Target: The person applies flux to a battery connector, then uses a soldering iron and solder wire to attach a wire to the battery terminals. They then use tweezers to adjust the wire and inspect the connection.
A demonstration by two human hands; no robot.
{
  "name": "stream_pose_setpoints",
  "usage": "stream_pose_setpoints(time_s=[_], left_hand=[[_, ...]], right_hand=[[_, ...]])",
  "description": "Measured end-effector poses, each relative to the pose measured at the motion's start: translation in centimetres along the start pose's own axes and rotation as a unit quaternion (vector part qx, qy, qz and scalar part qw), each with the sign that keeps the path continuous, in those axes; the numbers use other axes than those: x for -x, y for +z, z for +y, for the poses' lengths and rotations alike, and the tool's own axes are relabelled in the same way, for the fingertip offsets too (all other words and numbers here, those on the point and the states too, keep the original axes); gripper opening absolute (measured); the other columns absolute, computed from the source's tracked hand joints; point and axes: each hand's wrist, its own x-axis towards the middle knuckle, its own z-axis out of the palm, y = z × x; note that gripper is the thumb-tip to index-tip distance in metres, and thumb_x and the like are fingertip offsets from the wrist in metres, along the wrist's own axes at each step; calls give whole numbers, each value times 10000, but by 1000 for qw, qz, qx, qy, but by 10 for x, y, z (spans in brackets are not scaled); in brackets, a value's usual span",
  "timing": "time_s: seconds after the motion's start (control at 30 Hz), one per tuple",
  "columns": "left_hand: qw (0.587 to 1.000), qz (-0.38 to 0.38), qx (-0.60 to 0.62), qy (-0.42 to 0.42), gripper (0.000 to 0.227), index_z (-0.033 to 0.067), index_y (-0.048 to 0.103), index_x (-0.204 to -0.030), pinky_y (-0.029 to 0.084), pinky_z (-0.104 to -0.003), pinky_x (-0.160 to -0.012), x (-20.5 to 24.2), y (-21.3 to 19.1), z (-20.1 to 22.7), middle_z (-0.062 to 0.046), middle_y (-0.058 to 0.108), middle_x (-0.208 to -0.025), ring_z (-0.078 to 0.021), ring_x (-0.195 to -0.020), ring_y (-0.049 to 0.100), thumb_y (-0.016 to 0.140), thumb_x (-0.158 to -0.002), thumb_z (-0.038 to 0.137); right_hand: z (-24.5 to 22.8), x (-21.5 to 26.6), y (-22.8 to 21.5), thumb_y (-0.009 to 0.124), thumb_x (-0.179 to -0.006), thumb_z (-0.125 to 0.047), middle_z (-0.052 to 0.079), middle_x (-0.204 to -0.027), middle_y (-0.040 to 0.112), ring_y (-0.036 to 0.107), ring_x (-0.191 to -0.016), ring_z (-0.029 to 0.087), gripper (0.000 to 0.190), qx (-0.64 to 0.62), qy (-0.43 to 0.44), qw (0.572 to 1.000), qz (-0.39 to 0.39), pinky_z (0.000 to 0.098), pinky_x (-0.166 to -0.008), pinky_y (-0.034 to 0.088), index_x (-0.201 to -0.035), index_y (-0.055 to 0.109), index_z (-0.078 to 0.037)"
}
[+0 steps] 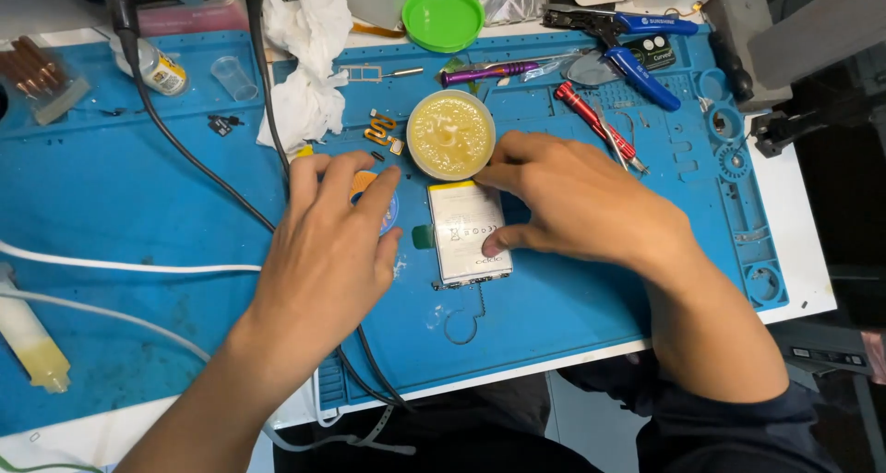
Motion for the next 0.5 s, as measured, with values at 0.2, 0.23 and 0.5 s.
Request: stream_pose_setpoints(time_s=[0.2, 0.23, 0.5], left_hand=[[998, 28, -48, 10, 484, 19, 653, -1284, 507, -507, -916, 0, -2, 4, -147, 591, -1265, -382, -1193, 463, 674, -870, 269], [998, 29, -49, 10, 484, 19, 653, -1284, 507, -507, -916, -1, -2, 5, -147, 591, -1265, -382, -1193, 463, 674, -870, 269], [933, 101, 344, -19, 431, -3, 574, -1323, 558, -339, -864, -8, -25, 25, -163, 680, -1243, -263, -1134, 679, 671, -932, 149]], right_hand=[[-3, -1, -5, 889, -703, -484, 20, -1145, 580, 606, -978, 302, 666, -28, 94, 993, -58, 485, -720, 491, -1201, 579, -170], [-5, 0, -11, 889, -703, -484, 20, -1145, 580, 606, -978, 302, 666, -28, 93, 994, -58, 485, -720, 491, -1201, 579, -170], [4, 14, -21, 765, -843, -136, 21, -869, 740, 681, -784, 90, 186, -457, -119, 882, 10, 235, -727, 596, -999, 695, -62]])
